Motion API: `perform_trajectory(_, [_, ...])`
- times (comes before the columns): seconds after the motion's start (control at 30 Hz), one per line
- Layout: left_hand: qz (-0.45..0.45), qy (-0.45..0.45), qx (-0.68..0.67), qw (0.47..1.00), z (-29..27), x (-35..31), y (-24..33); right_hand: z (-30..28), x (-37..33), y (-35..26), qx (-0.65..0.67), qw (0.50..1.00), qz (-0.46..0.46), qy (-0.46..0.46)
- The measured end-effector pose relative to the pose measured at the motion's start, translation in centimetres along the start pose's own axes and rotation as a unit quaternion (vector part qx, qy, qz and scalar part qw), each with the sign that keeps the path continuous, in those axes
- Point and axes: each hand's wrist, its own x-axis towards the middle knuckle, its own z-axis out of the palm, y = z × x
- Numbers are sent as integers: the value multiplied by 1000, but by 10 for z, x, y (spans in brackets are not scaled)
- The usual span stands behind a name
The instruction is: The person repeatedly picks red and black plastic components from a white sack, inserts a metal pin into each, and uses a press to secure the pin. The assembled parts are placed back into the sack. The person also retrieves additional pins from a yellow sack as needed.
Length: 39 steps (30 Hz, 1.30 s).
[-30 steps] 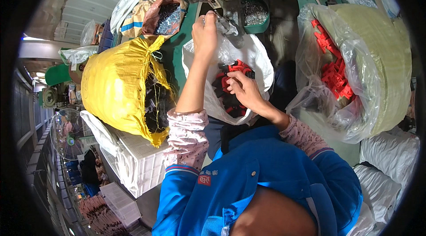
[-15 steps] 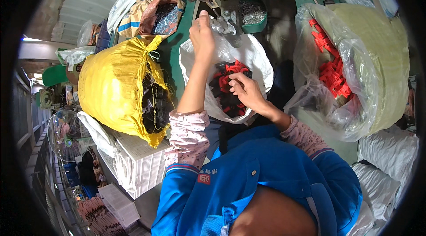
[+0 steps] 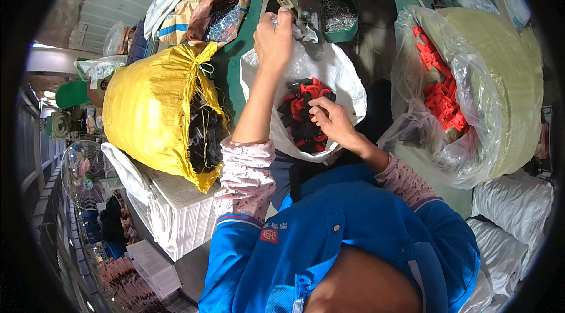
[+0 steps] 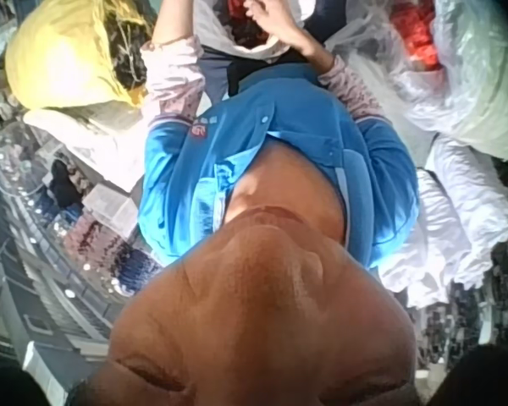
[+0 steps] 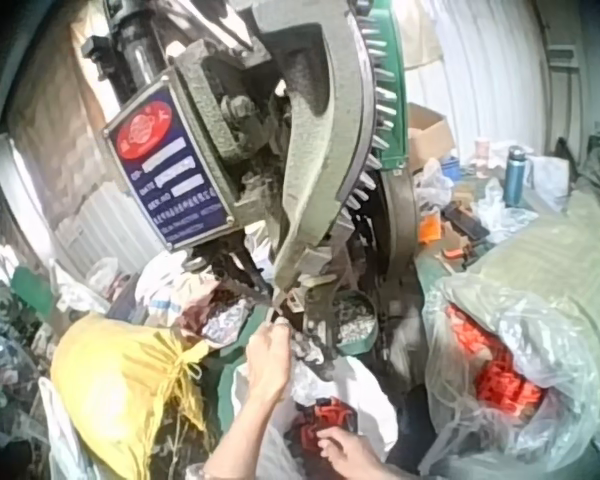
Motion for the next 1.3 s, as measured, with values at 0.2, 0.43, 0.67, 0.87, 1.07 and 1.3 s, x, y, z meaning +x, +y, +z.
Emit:
perform_trajectory(0.2, [24,37,-5,999,13,3,-30,-28,35,-45,-76,962,-206,160])
perform_trajectory(0.43, [40,44,-128,990,-9,-10,-24,-51,108,-125,-189,883,-407,133])
perform_trajectory(0.67, [45,42,-148,987,-23,-16,-47,-34,139,-152,-163,952,-256,31])
perform_trajectory(0.87, [36,36,-174,983,-36,-17,-54,-23,150,-146,-217,920,-326,23])
perform_trajectory(1.07, [59,46,-204,976,-47,-19,-65,-16,151,-145,-236,949,-209,15])
perform_trajectory(1.3, [61,52,-169,982,-55,-23,-66,-7,149,-144,-226,954,-195,-39])
